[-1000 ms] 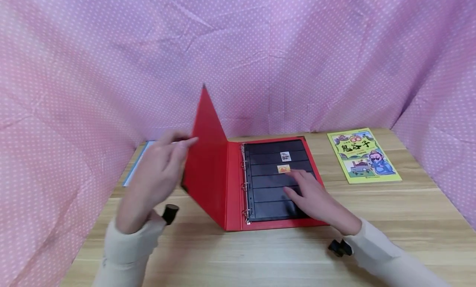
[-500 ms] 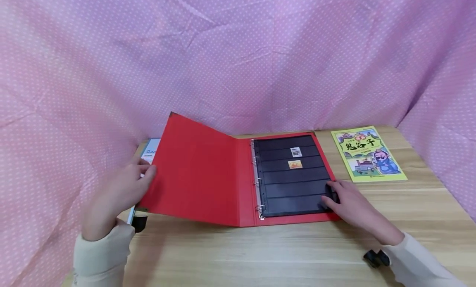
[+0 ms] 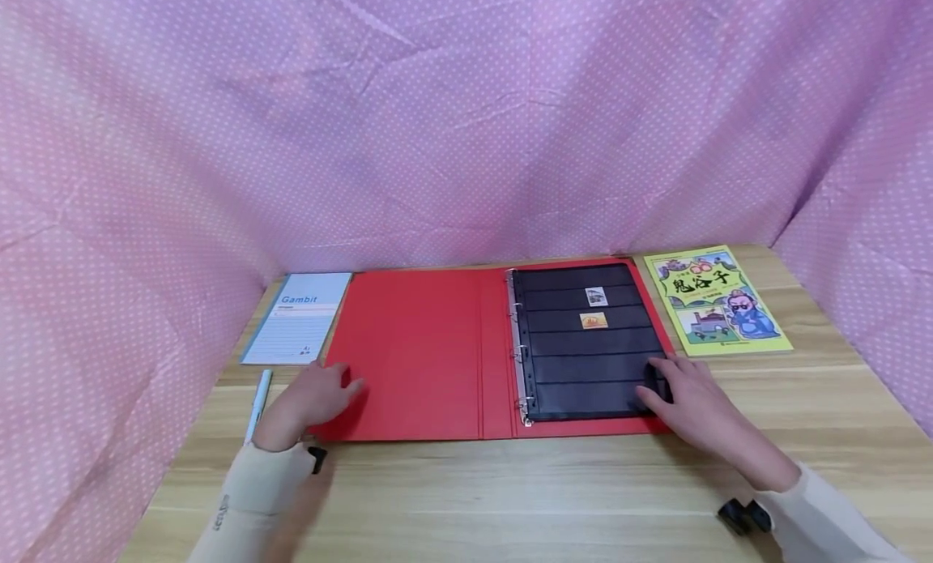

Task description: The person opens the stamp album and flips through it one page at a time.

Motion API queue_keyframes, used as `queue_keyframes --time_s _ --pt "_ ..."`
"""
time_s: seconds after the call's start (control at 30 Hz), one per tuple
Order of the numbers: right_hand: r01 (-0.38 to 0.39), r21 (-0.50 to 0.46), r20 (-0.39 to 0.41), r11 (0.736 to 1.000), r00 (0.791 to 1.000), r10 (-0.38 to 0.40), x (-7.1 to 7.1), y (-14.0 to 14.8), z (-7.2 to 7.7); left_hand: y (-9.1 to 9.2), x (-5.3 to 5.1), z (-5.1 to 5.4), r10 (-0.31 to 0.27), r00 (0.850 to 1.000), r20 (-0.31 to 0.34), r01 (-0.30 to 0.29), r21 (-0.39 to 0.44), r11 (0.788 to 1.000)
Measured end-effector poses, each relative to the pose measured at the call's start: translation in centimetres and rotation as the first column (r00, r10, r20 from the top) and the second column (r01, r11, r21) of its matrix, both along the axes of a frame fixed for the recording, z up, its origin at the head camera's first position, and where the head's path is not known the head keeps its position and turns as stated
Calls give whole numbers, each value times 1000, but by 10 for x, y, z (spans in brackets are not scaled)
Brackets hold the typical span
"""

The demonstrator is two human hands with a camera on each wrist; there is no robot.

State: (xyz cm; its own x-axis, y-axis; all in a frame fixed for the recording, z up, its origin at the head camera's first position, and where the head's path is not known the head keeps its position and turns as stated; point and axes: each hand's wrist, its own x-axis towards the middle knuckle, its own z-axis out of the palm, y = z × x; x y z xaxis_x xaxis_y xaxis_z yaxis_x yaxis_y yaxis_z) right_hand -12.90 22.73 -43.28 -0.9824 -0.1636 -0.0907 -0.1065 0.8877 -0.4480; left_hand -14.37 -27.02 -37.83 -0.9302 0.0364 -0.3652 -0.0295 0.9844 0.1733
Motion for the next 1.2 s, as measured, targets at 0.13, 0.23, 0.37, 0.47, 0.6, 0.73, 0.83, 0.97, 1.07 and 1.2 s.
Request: queue_keyframes --time_s 0.13,0.23,0.37,0.47,0.6,0.73,0.83,0.97,1.07,1.2 --pt "10 -12 23 1000 1000 -9 2 -2 3 5 -2 -10 43 999 18 -42 -22 999" --pt "17 -26 30 1000 999 -16 3 -4 6 8 -2 -13 38 999 22 -36 -51 998" --pt "19 -56 -5 998 1000 -19 5 -5 11 12 -3 -17 5 1000 22 -2 -106 994" --pt "14 -81 -46 997 999 -17 8 -7 18 14 -4 -19 -19 1000 13 21 -138 990" --pt "-4 -113 -105 994 994 -8 12 -9 26 17 -6 -19 -60 998 -13 57 -158 986" --pt "-37 -145 -175 989 985 11 14 -14 33 24 -10 -16 -90 994 -69 82 -113 990" --pt "-71 -168 -213 983 977 35 15 -20 40 34 -12 -12 -94 985 -143 86 -62 994" --pt "-140 -240 -235 961 969 83 15 -27 47 51 -15 0 -102 963 -250 105 -2 994" --pt "-195 -301 -246 933 962 121 16 -33 51 68 -17 11 -106 944 -311 126 44 991" --pt "-262 -355 -270 897 948 170 16 -44 56 91 -16 27 -104 930 -354 149 103 983"
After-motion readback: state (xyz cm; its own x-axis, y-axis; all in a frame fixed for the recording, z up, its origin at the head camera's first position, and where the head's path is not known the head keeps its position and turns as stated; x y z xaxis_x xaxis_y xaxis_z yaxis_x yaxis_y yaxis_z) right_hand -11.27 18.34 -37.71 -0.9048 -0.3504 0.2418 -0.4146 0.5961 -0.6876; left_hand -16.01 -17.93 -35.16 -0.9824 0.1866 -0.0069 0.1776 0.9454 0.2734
